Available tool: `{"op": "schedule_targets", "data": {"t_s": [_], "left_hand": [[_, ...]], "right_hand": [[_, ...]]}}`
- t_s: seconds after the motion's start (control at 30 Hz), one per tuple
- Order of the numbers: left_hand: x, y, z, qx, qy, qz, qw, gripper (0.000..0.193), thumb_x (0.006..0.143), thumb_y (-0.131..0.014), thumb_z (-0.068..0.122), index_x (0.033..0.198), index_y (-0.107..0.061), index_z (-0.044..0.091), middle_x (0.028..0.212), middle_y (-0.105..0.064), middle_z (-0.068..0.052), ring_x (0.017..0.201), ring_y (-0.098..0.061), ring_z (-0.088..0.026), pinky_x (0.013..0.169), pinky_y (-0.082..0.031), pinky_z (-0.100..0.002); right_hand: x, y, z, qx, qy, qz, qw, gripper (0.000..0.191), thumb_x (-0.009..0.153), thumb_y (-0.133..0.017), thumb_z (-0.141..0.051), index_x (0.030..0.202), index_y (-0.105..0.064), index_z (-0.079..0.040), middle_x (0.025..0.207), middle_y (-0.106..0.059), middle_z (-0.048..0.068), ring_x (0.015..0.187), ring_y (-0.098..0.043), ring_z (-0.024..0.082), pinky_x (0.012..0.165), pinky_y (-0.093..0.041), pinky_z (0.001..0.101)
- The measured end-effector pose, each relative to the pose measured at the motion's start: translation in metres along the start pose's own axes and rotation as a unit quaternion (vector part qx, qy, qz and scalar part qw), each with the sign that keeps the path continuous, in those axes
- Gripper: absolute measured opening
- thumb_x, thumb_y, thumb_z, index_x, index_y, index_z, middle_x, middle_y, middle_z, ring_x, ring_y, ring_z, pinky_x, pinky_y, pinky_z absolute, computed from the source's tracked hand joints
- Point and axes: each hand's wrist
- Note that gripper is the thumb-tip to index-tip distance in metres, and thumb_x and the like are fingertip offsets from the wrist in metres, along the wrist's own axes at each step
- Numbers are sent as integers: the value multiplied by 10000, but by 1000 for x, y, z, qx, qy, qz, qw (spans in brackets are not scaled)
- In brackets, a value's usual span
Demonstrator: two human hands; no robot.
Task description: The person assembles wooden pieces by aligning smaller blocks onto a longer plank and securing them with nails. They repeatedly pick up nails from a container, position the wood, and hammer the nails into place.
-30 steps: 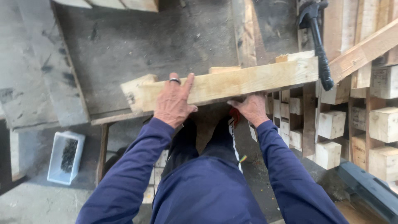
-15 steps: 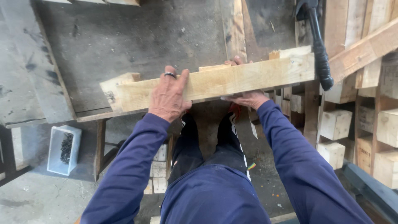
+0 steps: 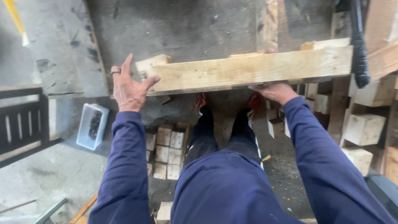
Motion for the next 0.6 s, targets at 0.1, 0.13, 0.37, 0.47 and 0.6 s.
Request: {"op": "schedule_targets", "data": {"t_s": [0.1, 0.13, 0.37, 0.47, 0.6], "left_hand": [[-5, 18, -40, 72, 72, -137, 985, 1375, 550, -993, 625, 1628, -253, 201, 1214, -546, -224, 1046, -623, -330, 876, -542, -447], [-5, 20, -48, 83, 62, -154, 983, 1441, 522, -1008, 603, 1629, -184, 186, 1284, -495, -279, 1080, -611, -363, 891, -541, -446], [27, -12, -88, -19, -75, -174, 982, 1526, 422, -1018, 403, 1600, -81, 152, 1429, -543, -245, 1201, -622, -381, 963, -539, -451], [38, -27, -102, -43, -95, -201, 974, 1348, 518, -995, 335, 1574, -166, 215, 1356, -623, -191, 1137, -665, -377, 971, -546, -448], [40, -39, -101, -42, -73, -226, 971, 1159, 635, -968, 322, 1501, -198, 279, 1228, -674, -146, 1025, -715, -348, 941, -590, -419]], "right_hand": [[-17, 5, -30, 248, -237, -210, 916, 762, 967, -615, -627, 1366, -458, 3, 1404, -499, 321, 1366, -465, 448, 1216, -319, 574], [-22, 12, -46, 414, -359, -276, 790, 886, 982, -569, -702, 1289, -588, 129, 1311, -627, 390, 1326, -561, 473, 1229, -359, 555], [16, 89, -187, 748, -359, 140, 541, 570, 998, -657, -398, 1322, -530, 54, 1157, -657, 176, 966, -688, 257, 848, -575, 362], [77, 99, -197, 897, -353, 81, 254, 372, 1029, -554, -351, 1255, -559, -56, 1047, -657, 137, 831, -681, 209, 696, -567, 321], [119, 100, -191, 924, -327, 160, 115, 309, 1095, -585, -331, 1068, -582, -23, 1014, -677, 128, 854, -686, 209, 722, -566, 342]]}}
Point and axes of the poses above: each hand's wrist, its own x-axis towards the middle knuckle, its own y-axis out of the back of the hand, z = x × y
